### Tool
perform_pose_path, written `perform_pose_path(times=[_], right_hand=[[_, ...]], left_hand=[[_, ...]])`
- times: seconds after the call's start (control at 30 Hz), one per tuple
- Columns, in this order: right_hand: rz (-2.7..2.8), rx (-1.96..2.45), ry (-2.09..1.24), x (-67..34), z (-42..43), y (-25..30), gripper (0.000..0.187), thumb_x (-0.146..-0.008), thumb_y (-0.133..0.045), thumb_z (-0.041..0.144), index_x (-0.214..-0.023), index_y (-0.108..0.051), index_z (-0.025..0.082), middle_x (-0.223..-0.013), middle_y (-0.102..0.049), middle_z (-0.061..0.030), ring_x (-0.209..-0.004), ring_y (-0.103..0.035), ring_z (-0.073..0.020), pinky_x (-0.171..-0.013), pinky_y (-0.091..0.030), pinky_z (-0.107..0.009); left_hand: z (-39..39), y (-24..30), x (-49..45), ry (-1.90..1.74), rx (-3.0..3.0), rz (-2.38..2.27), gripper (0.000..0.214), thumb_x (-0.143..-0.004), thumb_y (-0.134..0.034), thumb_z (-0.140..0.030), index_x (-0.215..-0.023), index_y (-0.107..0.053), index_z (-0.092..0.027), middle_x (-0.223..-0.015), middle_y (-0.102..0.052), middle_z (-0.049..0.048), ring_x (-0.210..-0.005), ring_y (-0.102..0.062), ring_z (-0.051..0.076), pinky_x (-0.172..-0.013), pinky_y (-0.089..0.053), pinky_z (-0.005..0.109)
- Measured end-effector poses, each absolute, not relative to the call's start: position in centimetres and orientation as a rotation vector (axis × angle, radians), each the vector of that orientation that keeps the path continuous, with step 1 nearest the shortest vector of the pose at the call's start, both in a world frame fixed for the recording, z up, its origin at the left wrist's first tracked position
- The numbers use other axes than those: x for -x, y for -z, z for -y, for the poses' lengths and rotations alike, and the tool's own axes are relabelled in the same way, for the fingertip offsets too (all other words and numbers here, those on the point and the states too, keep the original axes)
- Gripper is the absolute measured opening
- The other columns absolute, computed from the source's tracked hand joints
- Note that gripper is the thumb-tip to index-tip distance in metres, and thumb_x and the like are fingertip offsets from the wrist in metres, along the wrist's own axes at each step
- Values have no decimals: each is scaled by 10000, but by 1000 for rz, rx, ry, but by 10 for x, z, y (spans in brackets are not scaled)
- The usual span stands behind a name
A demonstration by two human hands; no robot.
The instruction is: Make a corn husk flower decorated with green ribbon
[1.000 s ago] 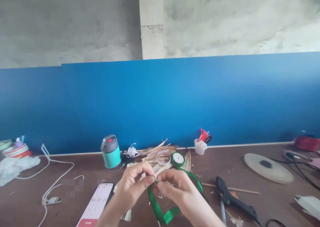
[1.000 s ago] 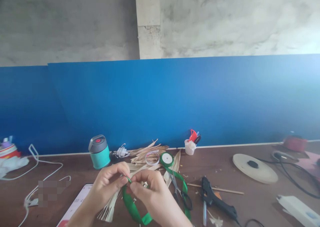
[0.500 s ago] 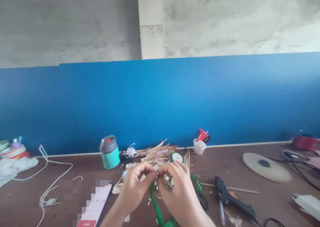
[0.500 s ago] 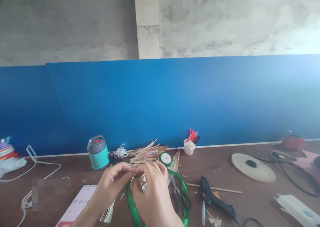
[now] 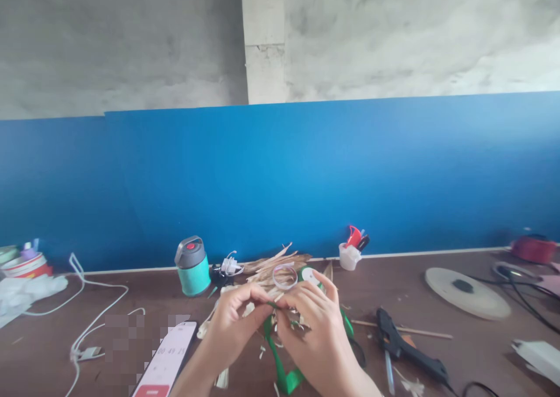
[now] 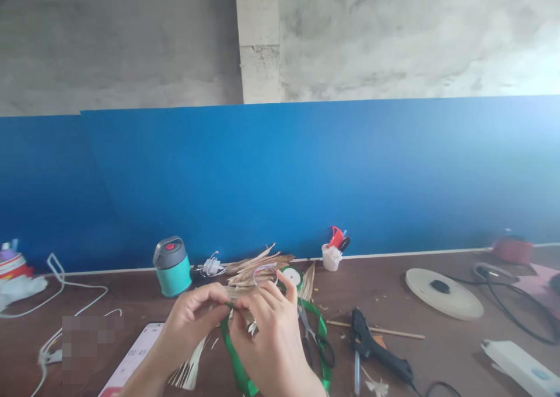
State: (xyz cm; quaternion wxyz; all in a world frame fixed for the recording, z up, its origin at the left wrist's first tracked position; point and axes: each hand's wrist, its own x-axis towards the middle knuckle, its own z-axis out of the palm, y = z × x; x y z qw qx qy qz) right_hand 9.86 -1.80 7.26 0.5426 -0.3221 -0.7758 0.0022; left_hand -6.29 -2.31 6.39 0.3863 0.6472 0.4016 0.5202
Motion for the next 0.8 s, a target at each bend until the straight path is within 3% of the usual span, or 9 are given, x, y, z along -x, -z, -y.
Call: perform_pose_path(times=[0.13,0.23,0.33,0.4,0.47,0.6,0.8], right_hand=[[1873,795,-232,-103,17,-74,130,-679,-550,78,-667,-577,204,-603,-609,62,-586,-573,-117,-985,-245,-444],[1885,859,-480,-106,18,-77,95,-685,-562,118,-650,-599,199,-638,-612,26,-671,-580,-154,-935,-328,-439],[1818,901,-817,-109,18,-78,59,-712,-594,194,-656,-610,183,-683,-609,-10,-695,-567,-169,-713,-447,-324],[1708,894,-1146,-111,16,-75,129,-730,-625,293,-696,-605,169,-645,-582,1,-545,-516,-120,-512,-412,-243],[1568,861,-1450,-111,12,-72,240,-712,-669,383,-724,-597,153,-602,-566,16,-444,-444,-73,-421,-341,-201],[1402,780,-1722,-110,7,-72,344,-613,-763,422,-691,-605,127,-581,-601,-2,-450,-451,-60,-449,-354,-194],[1370,713,-1780,-111,7,-73,260,-612,-772,330,-670,-634,118,-574,-622,-9,-482,-489,-76,-489,-374,-204]], left_hand=[[23,-63,62,-1386,-1650,-915,168,-783,-661,-311,-734,-650,-151,-695,-599,19,-690,-534,155,-658,-401,255],[23,-62,62,-1414,-1648,-880,184,-772,-672,-324,-710,-646,-153,-680,-585,14,-668,-520,150,-643,-394,256],[23,-61,61,-1439,-1647,-862,187,-762,-684,-325,-695,-646,-155,-670,-568,11,-655,-506,145,-625,-389,253],[23,-59,60,-1460,-1638,-825,176,-758,-690,-318,-698,-648,-159,-670,-556,7,-652,-503,141,-619,-392,252],[23,-57,60,-1467,-1626,-785,158,-759,-691,-306,-702,-651,-164,-676,-552,3,-646,-507,136,-624,-402,255],[22,-54,60,-1420,-1604,-796,113,-763,-692,-275,-735,-656,-172,-702,-576,6,-659,-545,143,-651,-422,273],[23,-56,65,-1368,-1676,-832,110,-779,-676,-280,-766,-687,-171,-699,-587,15,-669,-566,156,-668,-431,289]])
